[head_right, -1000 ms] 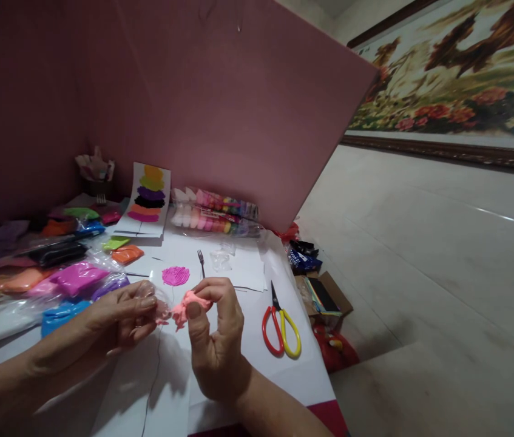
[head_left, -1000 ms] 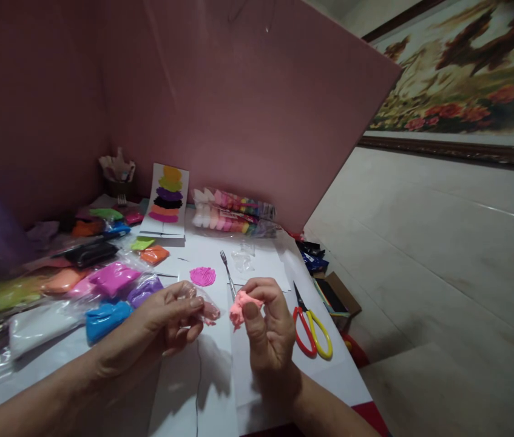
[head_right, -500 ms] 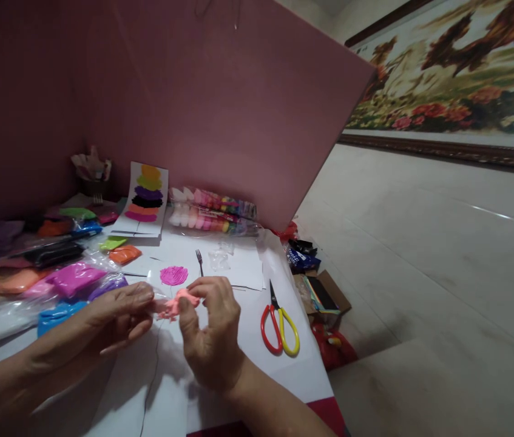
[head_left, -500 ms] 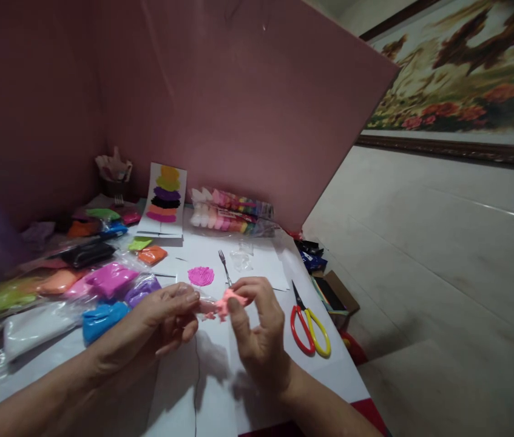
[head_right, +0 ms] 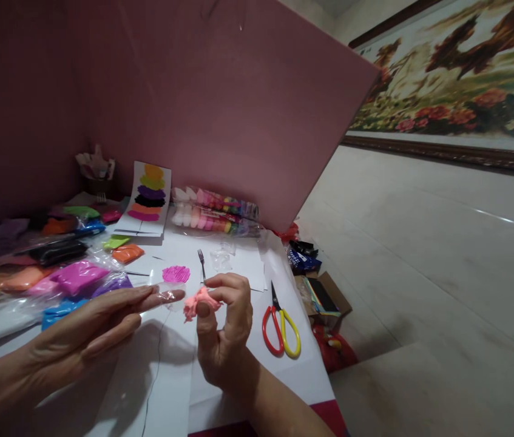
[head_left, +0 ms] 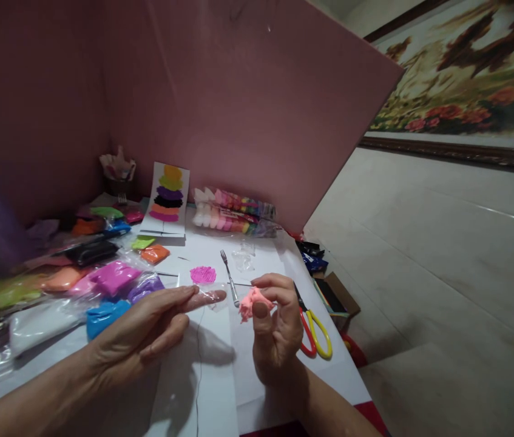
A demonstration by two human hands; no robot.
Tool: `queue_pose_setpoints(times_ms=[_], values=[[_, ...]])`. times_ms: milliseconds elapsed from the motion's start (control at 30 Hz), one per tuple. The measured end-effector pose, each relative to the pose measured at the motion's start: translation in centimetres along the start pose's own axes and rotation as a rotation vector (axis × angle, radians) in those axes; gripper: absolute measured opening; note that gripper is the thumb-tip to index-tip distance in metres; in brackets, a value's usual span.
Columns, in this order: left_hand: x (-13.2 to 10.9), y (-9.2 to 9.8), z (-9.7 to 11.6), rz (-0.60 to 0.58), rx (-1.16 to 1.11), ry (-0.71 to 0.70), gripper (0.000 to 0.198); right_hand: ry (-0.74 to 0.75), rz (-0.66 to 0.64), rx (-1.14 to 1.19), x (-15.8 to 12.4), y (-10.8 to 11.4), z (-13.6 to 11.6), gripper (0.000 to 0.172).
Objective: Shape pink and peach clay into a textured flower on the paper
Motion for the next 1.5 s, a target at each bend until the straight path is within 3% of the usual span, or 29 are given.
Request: queue_pose_setpoints(times_ms=[267,467,633,800,1000,1100,1200,1300,1400,1500], values=[[0.0,0.0,0.1,0.006,-0.025,-0.013,0.026,0.196,-0.174,-0.134,-0.1,-1.4,-0.3,0.014],[0.2,0.3,-0.1,-0.015,0.019,0.023,0.018,0.157,-0.046,-0.05,-0.1,-0.3,-0.3,0.011],[0.1,-0.1,0.4,-0.031,0.14,-0.116,0.021,0.164,-0.181,-0.213,0.1,-1.3,-0.4,0.012],[-0.2,-0.5,0.6,-0.032,0.145,-0.158,0.022,0.124,-0.008,-0.087,0.2,0.1,-0.5,0.009],[0.0,-0.2,0.6,0.01,0.208,-0.19,0.016,0.164,-0.198,-0.217,0.1,-1.3,-0.4,0.015],[0.0,-0.2,0.8,0.016,0.284,-0.214,0.021,0.154,-0.12,-0.165,0.4,-0.7,-0.5,0.017],[-0.2,0.1,1.6,0.078,0.316,-0.327,0.023,0.173,-0.069,-0.095,0.5,-0.2,-0.7,0.021],[-0.4,0.8,2.5,0.22,0.329,-0.421,0.025,0.143,-0.124,-0.046,0.4,-0.8,-0.4,0.025],[-0.3,1.5,2.9,0.331,0.361,-0.439,0.03,0.07,-0.161,0.012,0.2,-1.7,0.1,0.022],[-0.1,1.7,2.8,0.353,0.413,-0.417,0.03,-0.026,-0.159,0.035,0.0,-2.1,0.4,0.016]])
Point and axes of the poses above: each hand's wrist, its own x-axis towards the middle knuckle, its own y-axis out of the back of the hand, z = x × y, the point moved 4 cm from there along x, towards the middle knuckle, and after that the axes turned 2 degrees about y, right-handed, at the moved point
